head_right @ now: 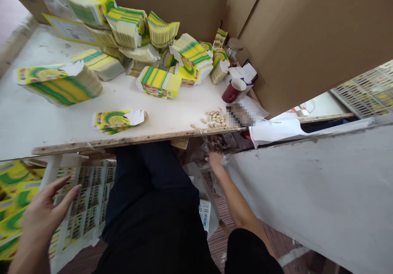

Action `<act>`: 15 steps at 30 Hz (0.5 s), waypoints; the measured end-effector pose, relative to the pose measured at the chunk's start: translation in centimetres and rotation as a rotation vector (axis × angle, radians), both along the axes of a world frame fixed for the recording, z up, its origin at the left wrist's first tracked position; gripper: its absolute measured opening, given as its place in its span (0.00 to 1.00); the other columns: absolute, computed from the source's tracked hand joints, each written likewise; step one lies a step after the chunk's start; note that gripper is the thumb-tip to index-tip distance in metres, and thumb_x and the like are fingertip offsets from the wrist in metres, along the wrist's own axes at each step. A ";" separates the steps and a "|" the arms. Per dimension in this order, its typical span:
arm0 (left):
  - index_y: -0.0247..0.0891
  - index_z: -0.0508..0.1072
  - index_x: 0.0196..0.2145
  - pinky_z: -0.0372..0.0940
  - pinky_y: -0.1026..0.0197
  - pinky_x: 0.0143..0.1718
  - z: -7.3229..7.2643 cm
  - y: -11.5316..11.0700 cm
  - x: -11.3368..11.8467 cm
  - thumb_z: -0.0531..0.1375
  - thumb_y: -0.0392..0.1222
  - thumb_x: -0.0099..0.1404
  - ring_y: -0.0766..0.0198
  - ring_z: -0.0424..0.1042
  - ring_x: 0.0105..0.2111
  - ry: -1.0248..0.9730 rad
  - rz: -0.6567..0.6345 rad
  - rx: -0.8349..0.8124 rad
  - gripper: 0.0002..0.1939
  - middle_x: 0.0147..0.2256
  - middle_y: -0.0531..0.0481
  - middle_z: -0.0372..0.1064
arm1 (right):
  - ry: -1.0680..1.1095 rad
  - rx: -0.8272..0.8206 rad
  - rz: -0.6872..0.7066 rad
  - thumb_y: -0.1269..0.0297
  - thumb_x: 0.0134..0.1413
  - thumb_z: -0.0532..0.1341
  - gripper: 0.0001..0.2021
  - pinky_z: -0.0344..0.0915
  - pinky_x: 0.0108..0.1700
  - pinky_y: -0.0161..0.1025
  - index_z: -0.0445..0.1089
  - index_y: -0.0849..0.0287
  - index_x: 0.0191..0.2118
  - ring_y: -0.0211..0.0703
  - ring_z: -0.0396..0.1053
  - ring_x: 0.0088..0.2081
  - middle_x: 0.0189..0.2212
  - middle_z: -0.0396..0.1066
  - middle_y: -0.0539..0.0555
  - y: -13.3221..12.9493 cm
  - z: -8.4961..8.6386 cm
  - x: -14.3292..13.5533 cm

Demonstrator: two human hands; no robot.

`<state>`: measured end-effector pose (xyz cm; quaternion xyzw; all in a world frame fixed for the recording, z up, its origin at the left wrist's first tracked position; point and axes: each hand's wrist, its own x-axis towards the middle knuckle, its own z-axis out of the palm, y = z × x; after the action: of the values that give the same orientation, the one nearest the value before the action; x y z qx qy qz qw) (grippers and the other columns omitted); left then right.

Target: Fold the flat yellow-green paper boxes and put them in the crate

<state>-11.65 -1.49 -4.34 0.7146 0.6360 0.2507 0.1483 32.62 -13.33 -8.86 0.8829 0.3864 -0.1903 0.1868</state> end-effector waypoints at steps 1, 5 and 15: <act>0.40 0.74 0.35 0.69 0.47 0.47 0.1 0.0 0.1 0.55 0.70 0.54 0.49 0.74 0.40 0.001 -0.014 0.000 0.29 0.36 0.45 0.74 | 0.006 0.009 -0.001 0.61 0.62 0.61 0.14 0.69 0.48 0.50 0.69 0.63 0.49 0.47 0.71 0.46 0.48 0.71 0.58 0.2 0.8 -0.1; 0.40 0.75 0.37 0.70 0.49 0.47 0.7 -0.1 0.5 0.54 0.70 0.57 0.51 0.75 0.41 0.001 -0.029 0.066 0.30 0.37 0.46 0.75 | 0.103 0.154 0.077 0.67 0.57 0.63 0.07 0.66 0.41 0.38 0.75 0.63 0.40 0.46 0.74 0.39 0.38 0.76 0.60 1.1 5.2 -0.8; 0.40 0.74 0.42 0.71 0.51 0.47 1.0 -0.4 3.7 0.57 0.57 0.64 0.53 0.76 0.42 -0.128 -0.315 0.120 0.19 0.42 0.45 0.76 | 0.122 0.631 0.207 0.77 0.51 0.60 0.08 0.62 0.40 0.38 0.75 0.59 0.34 0.49 0.71 0.39 0.35 0.76 0.57 9.3 10.0 0.0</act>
<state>-7.98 -1.89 -3.32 0.7957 0.4893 0.3067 0.1829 32.61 -4.02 1.17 0.8403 0.5244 -0.0937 -0.1009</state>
